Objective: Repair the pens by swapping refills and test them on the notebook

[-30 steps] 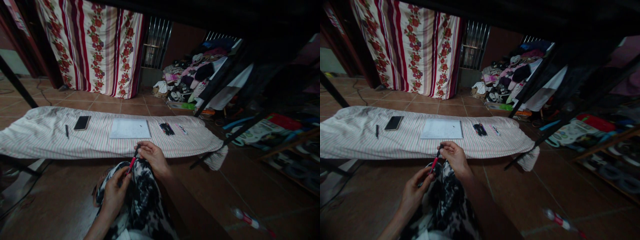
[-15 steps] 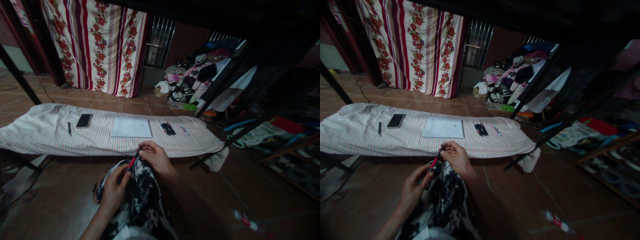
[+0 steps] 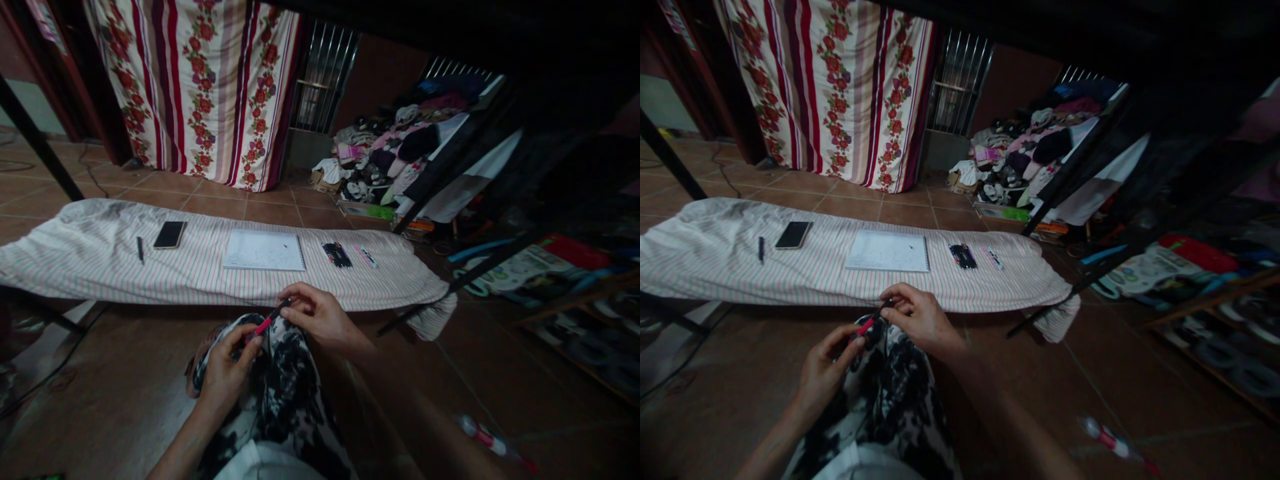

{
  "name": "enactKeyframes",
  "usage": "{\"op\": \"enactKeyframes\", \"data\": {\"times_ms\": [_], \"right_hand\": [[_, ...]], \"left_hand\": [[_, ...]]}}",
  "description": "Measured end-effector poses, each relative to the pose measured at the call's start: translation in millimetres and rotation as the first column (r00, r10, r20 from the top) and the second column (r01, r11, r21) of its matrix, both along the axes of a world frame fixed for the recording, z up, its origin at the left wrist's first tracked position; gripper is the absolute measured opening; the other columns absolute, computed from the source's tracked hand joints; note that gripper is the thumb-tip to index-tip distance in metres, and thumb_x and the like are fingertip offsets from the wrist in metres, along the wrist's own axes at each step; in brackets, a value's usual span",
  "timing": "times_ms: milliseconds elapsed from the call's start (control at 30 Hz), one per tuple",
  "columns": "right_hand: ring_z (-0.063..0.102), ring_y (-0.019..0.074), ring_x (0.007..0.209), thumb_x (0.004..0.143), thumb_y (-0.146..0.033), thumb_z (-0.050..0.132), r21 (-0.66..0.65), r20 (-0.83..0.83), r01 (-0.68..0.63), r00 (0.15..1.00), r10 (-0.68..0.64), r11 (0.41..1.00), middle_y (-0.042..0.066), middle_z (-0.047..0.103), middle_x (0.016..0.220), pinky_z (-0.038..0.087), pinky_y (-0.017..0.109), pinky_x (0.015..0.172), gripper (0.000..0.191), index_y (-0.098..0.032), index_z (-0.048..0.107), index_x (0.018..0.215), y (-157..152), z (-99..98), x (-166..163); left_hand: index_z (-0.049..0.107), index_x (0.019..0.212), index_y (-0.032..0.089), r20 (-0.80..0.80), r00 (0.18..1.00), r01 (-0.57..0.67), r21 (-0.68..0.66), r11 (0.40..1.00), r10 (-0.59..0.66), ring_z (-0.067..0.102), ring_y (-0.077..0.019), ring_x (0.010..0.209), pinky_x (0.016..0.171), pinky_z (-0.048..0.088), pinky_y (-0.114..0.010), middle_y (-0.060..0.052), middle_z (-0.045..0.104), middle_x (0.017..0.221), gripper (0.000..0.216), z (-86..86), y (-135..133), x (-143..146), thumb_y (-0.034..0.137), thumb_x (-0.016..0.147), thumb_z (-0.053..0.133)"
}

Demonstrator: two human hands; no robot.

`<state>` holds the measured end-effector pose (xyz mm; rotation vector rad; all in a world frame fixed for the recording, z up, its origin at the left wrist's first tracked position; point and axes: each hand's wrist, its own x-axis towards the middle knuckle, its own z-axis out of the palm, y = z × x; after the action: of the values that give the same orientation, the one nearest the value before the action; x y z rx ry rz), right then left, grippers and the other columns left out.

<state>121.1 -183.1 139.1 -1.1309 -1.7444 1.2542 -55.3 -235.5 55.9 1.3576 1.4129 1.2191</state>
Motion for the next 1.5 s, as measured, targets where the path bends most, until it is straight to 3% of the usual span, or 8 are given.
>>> {"op": "enactKeyframes", "data": {"times_ms": [167, 333, 600, 967, 1133, 1333, 1500], "right_hand": [[0.053, 0.0079, 0.058, 0.077, -0.021, 0.062, 0.153, 0.262, -0.066, 0.965, 0.024, 0.986, -0.002, 0.061, 0.069, 0.039, 0.020, 0.056, 0.012, -0.017, 0.066, 0.088, -3.2, 15.2, 5.9], [0.060, 0.0118, 0.074, 0.080, -0.017, 0.060, 0.340, 0.479, -0.240, 0.876, 0.052, 0.909, 0.002, 0.069, 0.083, 0.042, 0.022, 0.067, 0.013, -0.019, 0.069, 0.090, -4.2, 22.2, 11.4], [0.061, 0.0122, 0.073, 0.084, -0.023, 0.059, 0.378, 0.622, -0.332, 0.782, 0.028, 0.864, 0.002, 0.070, 0.081, 0.040, 0.022, 0.067, 0.013, -0.020, 0.070, 0.091, -9.0, 31.8, 10.3], [0.054, 0.0115, 0.065, 0.089, -0.036, 0.050, 0.308, 0.728, -0.355, 0.685, 0.021, 0.883, 0.001, 0.065, 0.070, 0.031, 0.024, 0.060, 0.027, -0.018, 0.067, 0.078, -11.5, 34.9, 8.1], [0.039, 0.0078, 0.048, 0.089, -0.039, 0.046, 0.205, 0.743, -0.286, 0.668, 0.041, 0.936, -0.002, 0.048, 0.050, 0.020, 0.025, 0.051, 0.041, -0.017, 0.060, 0.058, -12.9, 36.5, 6.5], [0.045, 0.0079, 0.047, 0.088, -0.044, 0.043, -0.025, 0.695, -0.213, 0.699, 0.170, 0.977, -0.002, 0.052, 0.049, 0.025, 0.023, 0.050, 0.046, -0.017, 0.066, 0.059, -9.4, 32.1, 8.6], [0.045, 0.0086, 0.047, 0.087, -0.045, 0.044, -0.071, 0.718, -0.193, 0.672, 0.185, 0.979, -0.002, 0.053, 0.050, 0.026, 0.023, 0.050, 0.046, -0.016, 0.067, 0.060, -6.1, 29.0, 7.3]], "left_hand": [[0.068, 0.092, 0.017, -0.013, 1.000, 0.000, 0.034, 0.999, 0.000, 0.063, -0.0181, 0.064, 0.064, 0.050, -0.029, -0.003, 0.069, 0.076, 0.031, 2.6, -0.9, -1.0, 0.042, 0.077, 0.060], [0.071, 0.093, 0.019, -0.103, 0.995, 0.018, 0.151, 0.988, -0.002, 0.066, -0.0201, 0.079, 0.073, 0.051, -0.031, -0.005, 0.072, 0.089, 0.025, 5.9, -0.6, -3.4, 0.037, 0.080, 0.058], [0.072, 0.093, 0.020, -0.138, 0.990, 0.014, 0.299, 0.954, 0.029, 0.067, -0.0180, 0.084, 0.076, 0.052, -0.027, -0.004, 0.073, 0.088, 0.020, 6.0, -4.7, -3.7, 0.030, 0.082, 0.059], [0.069, 0.097, 0.020, -0.321, 0.945, 0.111, 0.489, 0.865, 0.060, 0.067, -0.0155, 0.085, 0.077, 0.051, -0.024, -0.004, 0.072, 0.090, 0.017, 10.4, -10.1, -9.7, 0.019, 0.086, 0.056], [0.065, 0.107, 0.020, -0.436, 0.896, 0.187, 0.536, 0.823, 0.080, 0.066, -0.0165, 0.088, 0.079, 0.050, -0.027, -0.006, 0.071, 0.095, 0.023, 9.7, -14.0, -14.7, 0.016, 0.087, 0.054], [0.063, 0.109, 0.017, -0.595, 0.790, 0.274, 0.560, 0.782, 0.149, 0.065, -0.0185, 0.079, 0.069, 0.051, -0.028, -0.007, 0.070, 0.086, 0.024, 14.0, -15.5, -17.1, 0.018, 0.087, 0.052], [0.061, 0.109, 0.014, -0.629, 0.767, 0.329, 0.560, 0.760, 0.131, 0.065, -0.0197, 0.078, 0.070, 0.053, -0.030, -0.008, 0.069, 0.084, 0.025, 12.2, -15.6, -13.0, 0.017, 0.088, 0.048]]}}
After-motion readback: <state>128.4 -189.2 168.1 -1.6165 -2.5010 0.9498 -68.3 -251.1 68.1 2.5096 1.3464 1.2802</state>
